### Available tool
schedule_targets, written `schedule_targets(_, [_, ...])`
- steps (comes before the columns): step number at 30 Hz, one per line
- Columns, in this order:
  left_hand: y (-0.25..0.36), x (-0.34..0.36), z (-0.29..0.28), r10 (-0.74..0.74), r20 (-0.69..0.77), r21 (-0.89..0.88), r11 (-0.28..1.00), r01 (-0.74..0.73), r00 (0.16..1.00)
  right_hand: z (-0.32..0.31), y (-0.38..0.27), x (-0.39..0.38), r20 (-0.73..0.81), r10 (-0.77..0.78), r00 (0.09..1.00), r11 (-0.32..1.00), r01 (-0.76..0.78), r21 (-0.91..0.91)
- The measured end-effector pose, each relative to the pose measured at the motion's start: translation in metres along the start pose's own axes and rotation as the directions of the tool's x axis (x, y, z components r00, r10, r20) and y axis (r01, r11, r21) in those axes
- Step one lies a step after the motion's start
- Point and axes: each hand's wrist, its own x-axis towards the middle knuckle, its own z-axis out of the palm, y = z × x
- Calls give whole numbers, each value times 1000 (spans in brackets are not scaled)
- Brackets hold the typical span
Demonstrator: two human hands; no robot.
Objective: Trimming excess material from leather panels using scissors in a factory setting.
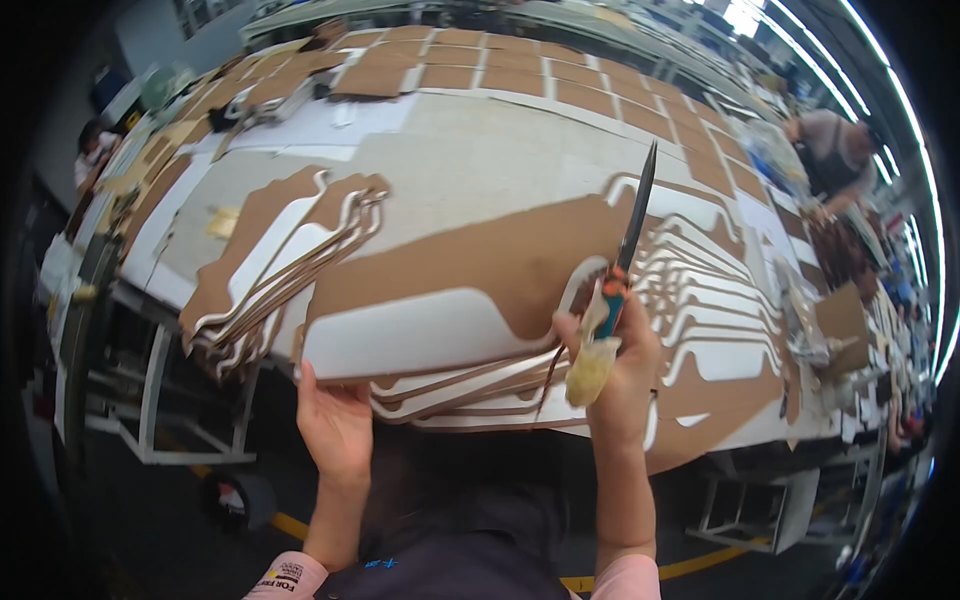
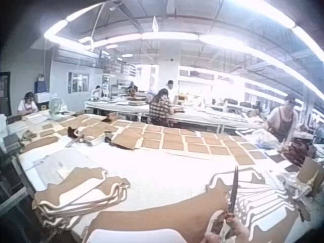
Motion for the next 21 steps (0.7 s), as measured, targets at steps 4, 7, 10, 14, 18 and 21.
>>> schedule_targets(4, [75, 68, -27, 252, -28, 137, 960, -246, 967, 94, 26, 61, 161, -201, 966, 979, 190, 76])
schedule_targets(7, [127, 133, -63, 395, -44, 209, 902, -379, 917, 150, 35, 103, 273, -216, 937, 971, 234, -37])
schedule_targets(10, [183, 164, -126, 464, -151, 339, 854, -395, 873, 170, 28, 92, 328, -84, 941, 996, 74, 45])
schedule_targets(14, [196, 132, -153, 266, -173, 355, 915, -192, 948, 99, 44, 58, 324, -91, 942, 972, 155, -179])
schedule_targets(18, [137, 53, -115, 294, -150, 523, 834, -177, 944, 2, 48, 0, 158, -223, 962, 920, 261, -292])
schedule_targets(21, [95, 7, -82, -83, -101, 506, 854, 123, 991, -75, 27, -40, -48, -195, 980, 833, 140, -535])
